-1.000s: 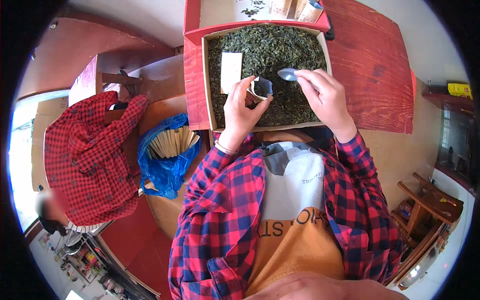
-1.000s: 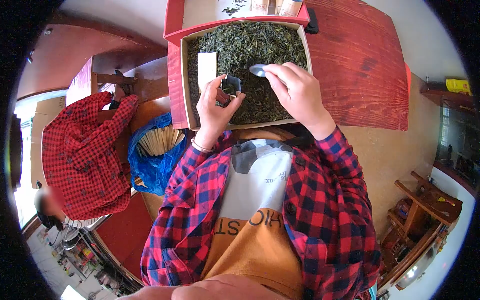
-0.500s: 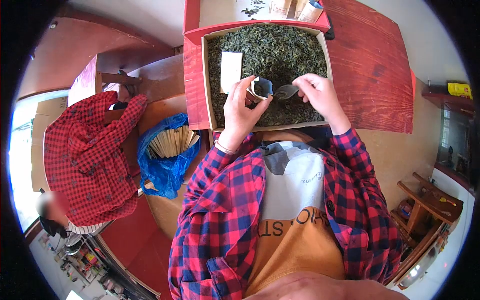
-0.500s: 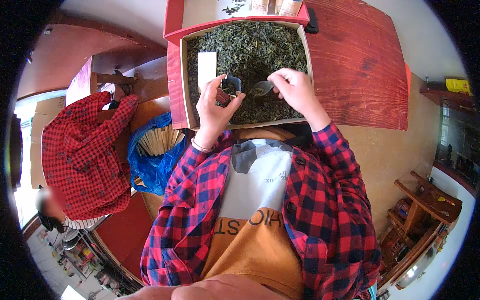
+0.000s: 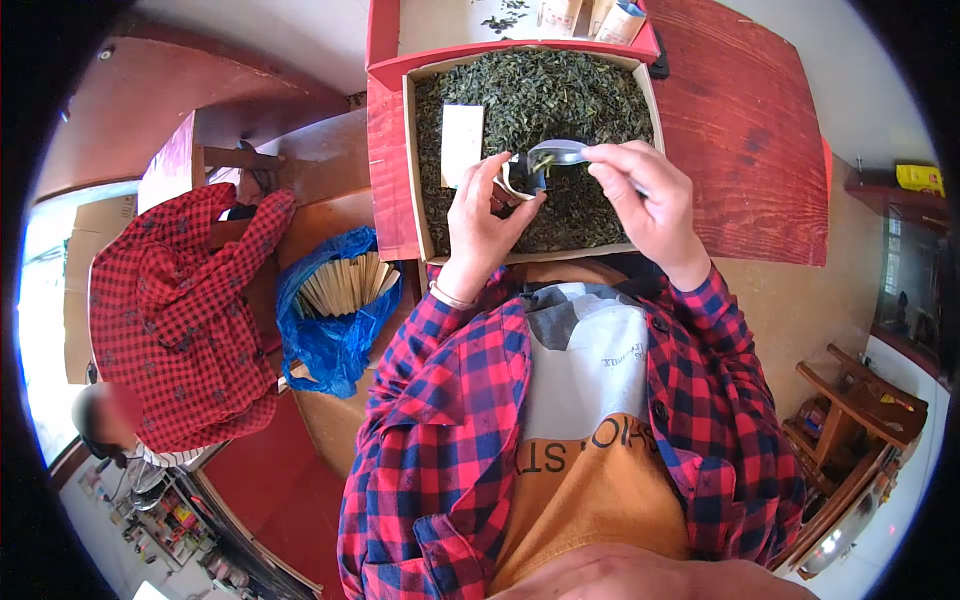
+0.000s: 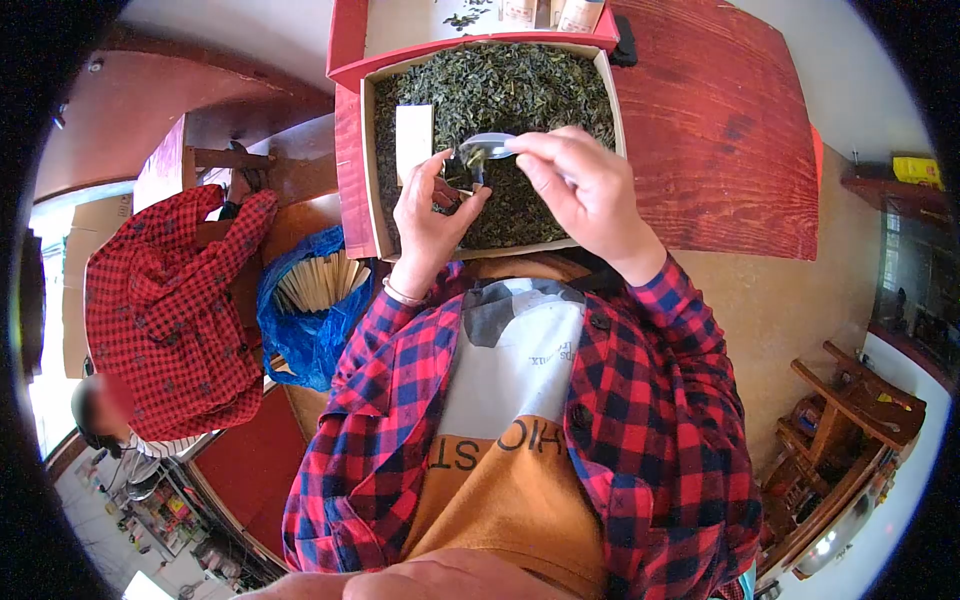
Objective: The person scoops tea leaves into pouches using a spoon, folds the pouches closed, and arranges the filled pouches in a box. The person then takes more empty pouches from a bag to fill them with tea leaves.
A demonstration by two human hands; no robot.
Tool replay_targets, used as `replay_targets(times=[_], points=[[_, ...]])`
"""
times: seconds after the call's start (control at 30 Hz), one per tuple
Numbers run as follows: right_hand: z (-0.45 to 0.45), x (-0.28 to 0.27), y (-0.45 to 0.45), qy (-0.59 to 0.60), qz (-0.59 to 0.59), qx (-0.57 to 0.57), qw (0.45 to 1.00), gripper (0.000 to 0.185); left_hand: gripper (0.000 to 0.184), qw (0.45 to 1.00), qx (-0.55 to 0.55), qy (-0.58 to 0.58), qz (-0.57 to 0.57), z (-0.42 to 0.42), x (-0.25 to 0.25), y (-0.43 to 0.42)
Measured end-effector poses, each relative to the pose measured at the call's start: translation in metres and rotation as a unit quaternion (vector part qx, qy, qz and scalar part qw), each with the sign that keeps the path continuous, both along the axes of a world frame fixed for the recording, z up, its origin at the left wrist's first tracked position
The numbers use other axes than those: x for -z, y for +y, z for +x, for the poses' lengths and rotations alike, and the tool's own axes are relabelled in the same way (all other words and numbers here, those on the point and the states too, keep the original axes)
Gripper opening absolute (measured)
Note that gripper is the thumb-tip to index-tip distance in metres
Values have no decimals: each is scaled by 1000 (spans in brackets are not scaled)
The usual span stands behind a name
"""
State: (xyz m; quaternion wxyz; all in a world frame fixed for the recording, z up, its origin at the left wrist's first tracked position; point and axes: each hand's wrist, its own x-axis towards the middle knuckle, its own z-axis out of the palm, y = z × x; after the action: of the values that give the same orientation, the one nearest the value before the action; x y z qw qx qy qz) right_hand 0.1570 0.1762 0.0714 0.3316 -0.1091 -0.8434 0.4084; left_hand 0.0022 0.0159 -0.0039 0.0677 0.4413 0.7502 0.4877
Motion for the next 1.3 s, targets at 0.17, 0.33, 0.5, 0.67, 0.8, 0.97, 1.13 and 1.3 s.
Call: replay_targets(times=[0.17, 0.33, 0.5, 0.67, 0.8, 0.97, 1.13, 1.3], points=[[-5, -1, -2, 51, 107, 5, 993, 23, 66, 1000, -1, 3, 2, 0, 0, 0], [-3, 6, 4, 14, 97, 76, 992, 22, 67, 1000, -1, 6, 0, -1, 3, 0], [2, 53, 14, -155, 87, 65, 982, 16, 67, 1000, -2, 5, 0, -1, 2, -1], [1, 90, 5, -232, -116, -3, 966, 16, 66, 1000, -2, 0, 2, -1, 3, -1], [-2, 77, 9, -235, -273, 39, 932, 21, 65, 1000, 3, -4, 8, -1, 2, 0], [3, 42, 19, -156, -333, 54, 928, 27, 65, 1000, 2, -4, 2, -1, 2, 0], [3, 8, 2, -46, -310, 44, 949, 25, 65, 1000, -1, 8, 1, -1, 2, 1], [1, -4, -6, -15, -146, -5, 989, 19, 65, 1000, -5, 9, -5, 0, 1, 0]])
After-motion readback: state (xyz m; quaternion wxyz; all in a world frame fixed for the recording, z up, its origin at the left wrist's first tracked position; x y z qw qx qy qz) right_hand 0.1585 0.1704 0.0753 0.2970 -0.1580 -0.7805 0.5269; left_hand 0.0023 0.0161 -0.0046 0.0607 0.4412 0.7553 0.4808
